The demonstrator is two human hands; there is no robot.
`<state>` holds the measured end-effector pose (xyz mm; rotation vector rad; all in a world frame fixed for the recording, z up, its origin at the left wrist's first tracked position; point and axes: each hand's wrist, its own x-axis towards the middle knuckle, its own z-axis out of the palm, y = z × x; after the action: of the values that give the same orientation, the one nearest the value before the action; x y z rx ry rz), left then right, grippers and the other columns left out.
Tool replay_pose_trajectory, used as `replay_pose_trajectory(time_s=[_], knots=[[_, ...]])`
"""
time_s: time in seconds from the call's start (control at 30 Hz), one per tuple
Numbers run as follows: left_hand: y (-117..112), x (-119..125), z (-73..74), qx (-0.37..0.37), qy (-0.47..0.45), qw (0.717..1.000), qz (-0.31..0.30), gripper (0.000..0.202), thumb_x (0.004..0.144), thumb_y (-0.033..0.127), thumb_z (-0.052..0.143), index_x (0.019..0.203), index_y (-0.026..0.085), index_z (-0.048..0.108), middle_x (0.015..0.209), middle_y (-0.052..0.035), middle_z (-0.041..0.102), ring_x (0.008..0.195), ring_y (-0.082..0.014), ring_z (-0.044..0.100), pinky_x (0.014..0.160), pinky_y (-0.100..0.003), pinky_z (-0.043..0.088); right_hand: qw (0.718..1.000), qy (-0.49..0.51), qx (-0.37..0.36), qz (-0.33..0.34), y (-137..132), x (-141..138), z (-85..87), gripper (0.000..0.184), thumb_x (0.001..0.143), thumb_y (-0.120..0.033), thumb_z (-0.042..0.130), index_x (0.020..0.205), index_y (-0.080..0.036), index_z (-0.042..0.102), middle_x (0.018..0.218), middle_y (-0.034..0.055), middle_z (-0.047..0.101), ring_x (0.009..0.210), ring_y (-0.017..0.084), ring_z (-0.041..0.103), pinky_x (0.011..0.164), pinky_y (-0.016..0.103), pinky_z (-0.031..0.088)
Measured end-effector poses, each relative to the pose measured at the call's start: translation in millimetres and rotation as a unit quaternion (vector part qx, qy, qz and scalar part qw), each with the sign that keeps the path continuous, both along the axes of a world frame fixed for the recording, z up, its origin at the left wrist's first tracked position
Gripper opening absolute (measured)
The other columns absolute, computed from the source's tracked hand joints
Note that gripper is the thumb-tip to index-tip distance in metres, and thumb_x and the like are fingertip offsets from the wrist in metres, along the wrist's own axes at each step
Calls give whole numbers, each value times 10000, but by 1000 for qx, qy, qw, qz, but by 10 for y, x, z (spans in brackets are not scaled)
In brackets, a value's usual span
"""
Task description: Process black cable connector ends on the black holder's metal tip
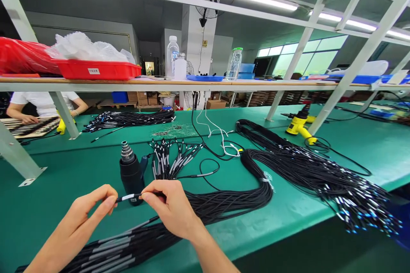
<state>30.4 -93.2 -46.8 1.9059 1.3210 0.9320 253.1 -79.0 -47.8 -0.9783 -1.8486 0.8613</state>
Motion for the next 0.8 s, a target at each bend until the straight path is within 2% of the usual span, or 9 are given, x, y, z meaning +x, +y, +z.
replay_pose_trajectory(time_s=[0.17,0.43,0.6,0.73,0.8], knots=[[-71,-61,-57,-17,-6,1000,6,455,977,573,343,702,223,437,690,37,433,656,-153,398,631,-250,331,1000,16,6,9,12,-65,-25,128,891,-200,641,823,-186,748,724,-16,679,644,107,533,584,207,372],[-161,-58,-139,-35,-60,995,70,499,989,574,311,642,216,331,658,40,363,634,-155,337,620,-270,287,998,-8,64,22,-33,-127,-47,95,873,-154,686,867,-210,763,713,-27,658,624,94,527,567,202,362],[-293,-45,-97,-34,-55,996,55,459,990,546,339,669,219,359,682,38,379,663,-159,360,652,-264,303,996,-16,73,39,-103,-72,-76,111,900,-153,657,895,-205,755,725,-27,639,639,93,522,574,201,365],[-446,-52,-18,-7,-45,998,50,427,989,524,363,689,223,406,692,35,400,660,-160,385,649,-254,331,990,-44,58,118,-188,47,-84,153,935,-168,608,1019,-188,734,858,9,643,757,115,568,675,214,426],[-509,-69,-28,30,-37,997,68,406,985,500,400,692,222,450,686,31,427,646,-160,414,639,-249,353,982,-53,46,175,-232,118,-116,165,959,-193,575,999,-168,733,938,40,655,842,134,588,773,240,456]])
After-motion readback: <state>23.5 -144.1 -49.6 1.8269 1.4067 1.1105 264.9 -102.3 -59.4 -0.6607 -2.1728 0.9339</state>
